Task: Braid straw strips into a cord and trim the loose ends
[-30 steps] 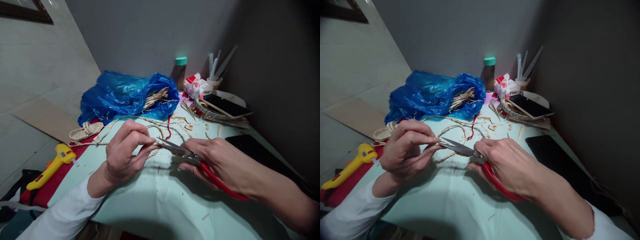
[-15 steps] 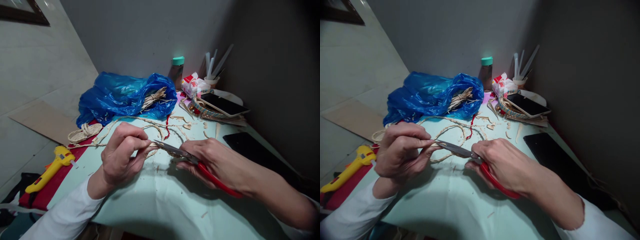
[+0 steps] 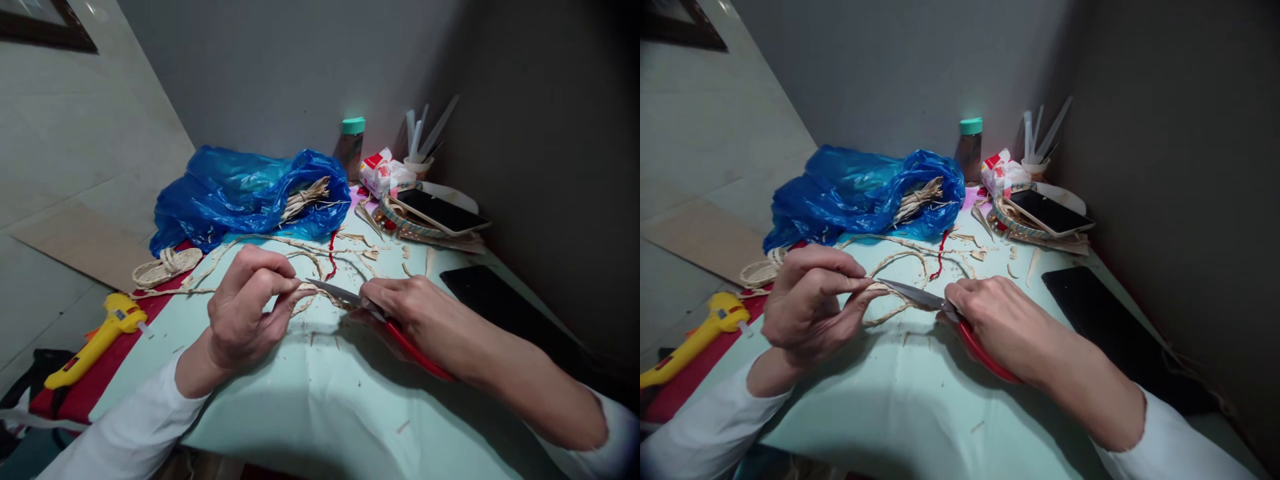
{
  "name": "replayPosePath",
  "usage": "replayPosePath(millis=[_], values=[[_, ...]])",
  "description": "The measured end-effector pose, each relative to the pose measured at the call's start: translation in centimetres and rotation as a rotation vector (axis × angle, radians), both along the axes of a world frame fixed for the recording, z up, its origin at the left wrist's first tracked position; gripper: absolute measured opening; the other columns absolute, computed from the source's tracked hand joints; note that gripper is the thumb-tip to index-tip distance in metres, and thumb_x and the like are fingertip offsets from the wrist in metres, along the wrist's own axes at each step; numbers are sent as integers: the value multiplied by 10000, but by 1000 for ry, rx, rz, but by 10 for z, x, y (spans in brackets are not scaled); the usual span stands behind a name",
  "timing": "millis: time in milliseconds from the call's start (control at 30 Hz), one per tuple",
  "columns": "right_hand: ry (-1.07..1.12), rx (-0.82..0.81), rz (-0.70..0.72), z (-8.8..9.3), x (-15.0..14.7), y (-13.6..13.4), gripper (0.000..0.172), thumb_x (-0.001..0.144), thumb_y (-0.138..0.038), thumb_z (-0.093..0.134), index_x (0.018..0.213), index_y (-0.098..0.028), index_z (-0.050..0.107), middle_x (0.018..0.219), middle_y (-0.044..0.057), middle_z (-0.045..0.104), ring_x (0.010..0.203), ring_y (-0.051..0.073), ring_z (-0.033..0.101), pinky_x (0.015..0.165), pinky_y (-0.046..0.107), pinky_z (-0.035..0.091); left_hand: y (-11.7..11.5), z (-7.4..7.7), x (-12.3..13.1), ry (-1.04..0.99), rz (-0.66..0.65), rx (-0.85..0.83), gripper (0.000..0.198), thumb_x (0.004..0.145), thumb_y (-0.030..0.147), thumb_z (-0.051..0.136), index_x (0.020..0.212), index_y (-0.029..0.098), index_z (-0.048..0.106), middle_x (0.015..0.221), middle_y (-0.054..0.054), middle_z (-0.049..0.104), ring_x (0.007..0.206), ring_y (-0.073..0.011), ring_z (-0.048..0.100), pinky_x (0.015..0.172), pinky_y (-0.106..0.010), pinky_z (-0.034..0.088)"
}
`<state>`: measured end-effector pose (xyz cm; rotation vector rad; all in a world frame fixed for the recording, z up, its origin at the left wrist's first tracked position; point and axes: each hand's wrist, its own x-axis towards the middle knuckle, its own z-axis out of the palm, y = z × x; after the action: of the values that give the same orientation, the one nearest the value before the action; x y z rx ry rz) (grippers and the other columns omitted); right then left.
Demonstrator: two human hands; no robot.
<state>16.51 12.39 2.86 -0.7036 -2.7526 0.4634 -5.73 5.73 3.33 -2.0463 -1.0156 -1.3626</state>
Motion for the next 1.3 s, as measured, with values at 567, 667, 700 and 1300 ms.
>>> replayPosePath(millis=[567,667,700,1300], values=[[206,-322,-160,13,8,10,228,861,-399,615,813,-177,630,615,-27,567,533,105,481,515,216,359,9,6,-2,-137,-202,-460,183,833,90,650,953,197,739,804,-41,703,748,-138,623,682,-261,505],[230,-327,-189,13,6,10,237,848,-402,629,781,-176,622,602,-24,570,528,106,491,506,216,361,10,8,-5,-221,-244,-572,116,822,122,668,854,195,752,722,-31,702,692,-147,611,655,-274,493],[240,-335,-194,13,6,10,240,850,-405,626,782,-175,618,593,-25,566,517,105,490,503,216,362,11,10,-6,-239,-240,-619,106,825,128,661,827,192,746,711,-27,694,678,-146,607,643,-271,486],[345,-563,-180,13,5,6,256,866,-433,615,810,-184,593,489,-64,463,379,72,421,394,194,331,10,17,-13,-448,-328,-1094,81,788,194,700,808,191,779,779,-43,744,687,-165,654,586,-251,491]])
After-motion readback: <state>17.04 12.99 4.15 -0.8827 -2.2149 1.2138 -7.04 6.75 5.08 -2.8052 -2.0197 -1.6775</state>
